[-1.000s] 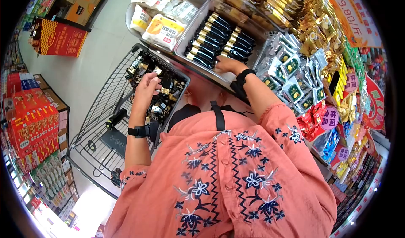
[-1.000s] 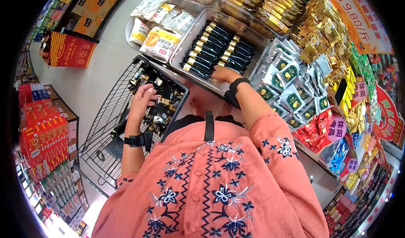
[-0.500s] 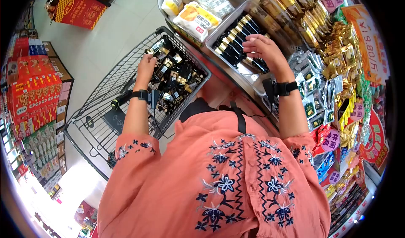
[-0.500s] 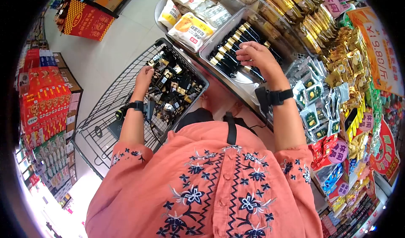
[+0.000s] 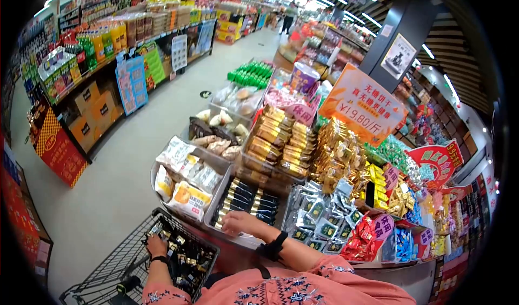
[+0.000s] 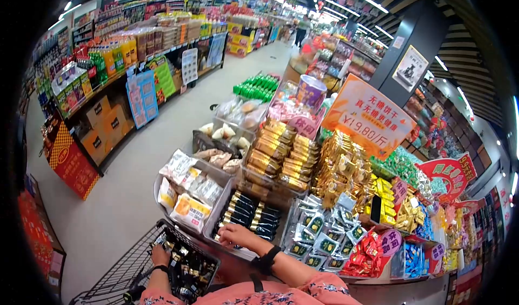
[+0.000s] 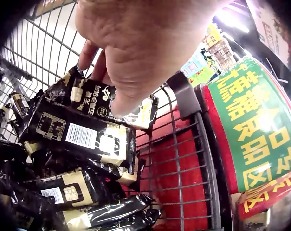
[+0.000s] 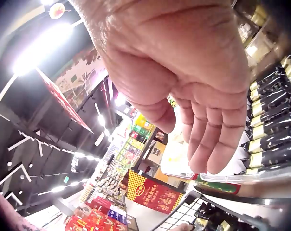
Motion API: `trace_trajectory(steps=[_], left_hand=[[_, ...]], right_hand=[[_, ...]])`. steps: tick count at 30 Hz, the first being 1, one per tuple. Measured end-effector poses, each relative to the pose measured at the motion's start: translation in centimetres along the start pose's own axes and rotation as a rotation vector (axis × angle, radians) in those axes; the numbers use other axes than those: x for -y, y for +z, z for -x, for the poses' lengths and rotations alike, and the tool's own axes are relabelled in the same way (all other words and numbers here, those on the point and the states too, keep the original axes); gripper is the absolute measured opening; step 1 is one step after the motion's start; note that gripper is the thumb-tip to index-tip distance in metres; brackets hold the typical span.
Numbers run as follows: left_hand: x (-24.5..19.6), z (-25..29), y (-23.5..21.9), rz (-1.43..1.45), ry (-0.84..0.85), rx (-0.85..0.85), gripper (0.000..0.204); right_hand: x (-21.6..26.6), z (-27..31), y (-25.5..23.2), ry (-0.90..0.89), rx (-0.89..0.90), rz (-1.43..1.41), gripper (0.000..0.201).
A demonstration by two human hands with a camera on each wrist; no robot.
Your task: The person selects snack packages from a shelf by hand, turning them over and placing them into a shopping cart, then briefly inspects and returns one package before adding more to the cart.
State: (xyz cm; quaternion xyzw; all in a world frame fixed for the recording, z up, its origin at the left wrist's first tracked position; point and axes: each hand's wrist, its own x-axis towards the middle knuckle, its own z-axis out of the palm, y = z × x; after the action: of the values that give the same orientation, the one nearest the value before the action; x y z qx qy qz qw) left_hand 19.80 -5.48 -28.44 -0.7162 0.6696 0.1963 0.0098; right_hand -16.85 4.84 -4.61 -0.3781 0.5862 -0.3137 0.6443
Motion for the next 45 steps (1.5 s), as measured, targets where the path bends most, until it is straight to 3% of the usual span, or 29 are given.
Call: trace_trajectory(steps=[2,7,15,18,22,23,26,28,29,30,36,38,40,41,45], left_hand=[[-0.2,-0.5,0.3,-0.032,-0.058,0.064,0.055],[0.2,-0.7,0.7,-0.017,0.012,0.070,0.048],[0.5,0.8,-1.4,0.018,0.090,-0.032,0.053],[0.6,2.9,-4.1,0.219,0.042,-0.074,0.050],[2.1,5.0,-5.3,0.601,0.141,-0.233,0.036],[-1.5,8.5,-10.5,0.962,-0.060,-0.089,0.034],[-1.0,8.4,-10.3,1.146,-0.040,-0.053,0.039],[-5.4,10.9,-13.2,1.551,0.047,-0.046,0.040],[-7.0,10.5,-13.6,1.696,0.071,0.032,0.023],[-9.1,11.7,-15.7,1.760,0.066,0.145,0.023],[-20.2,15.0,-19.4,1.743,0.356,0.209,0.033],[-23.1,15.7,-19.5,1.834,0.340,0.300,0.029],[-25.6,15.8,-18.6,1.843,0.388,0.280,0.029],[-26.5,15.9,-18.2,1.822,0.409,0.282,0.033],[-29.5,16.9,-18.2,1.777,0.454,0.404,0.035]], right_hand=[[0.3,0.2,0.0,-0.002,-0.018,-0.002,0.032],[0.3,0.3,0.1,-0.021,-0.008,-0.002,0.032],[0.0,-0.1,0.8,-0.023,0.022,0.024,0.032],[0.5,0.3,0.9,-0.044,0.023,0.051,0.032],[0.3,0.4,0.8,-0.058,0.044,0.044,0.039],[0.6,0.7,1.0,-0.063,0.047,0.043,0.038],[0.9,1.0,1.3,-0.059,0.070,0.029,0.037],[1.2,1.1,1.8,-0.076,0.114,0.033,0.039],[1.5,1.2,2.0,-0.087,0.134,0.036,0.040],[1.8,1.3,2.3,-0.106,0.154,0.019,0.041],[3.9,3.7,4.0,-0.210,0.240,-0.115,0.050],[4.3,4.8,3.6,-0.272,0.220,-0.088,0.053],[4.5,5.6,3.2,-0.377,0.207,-0.078,0.054],[2.6,4.3,2.8,-0.495,0.129,-0.104,0.054],[2.8,6.8,0.6,-0.483,-0.133,0.107,0.043]])
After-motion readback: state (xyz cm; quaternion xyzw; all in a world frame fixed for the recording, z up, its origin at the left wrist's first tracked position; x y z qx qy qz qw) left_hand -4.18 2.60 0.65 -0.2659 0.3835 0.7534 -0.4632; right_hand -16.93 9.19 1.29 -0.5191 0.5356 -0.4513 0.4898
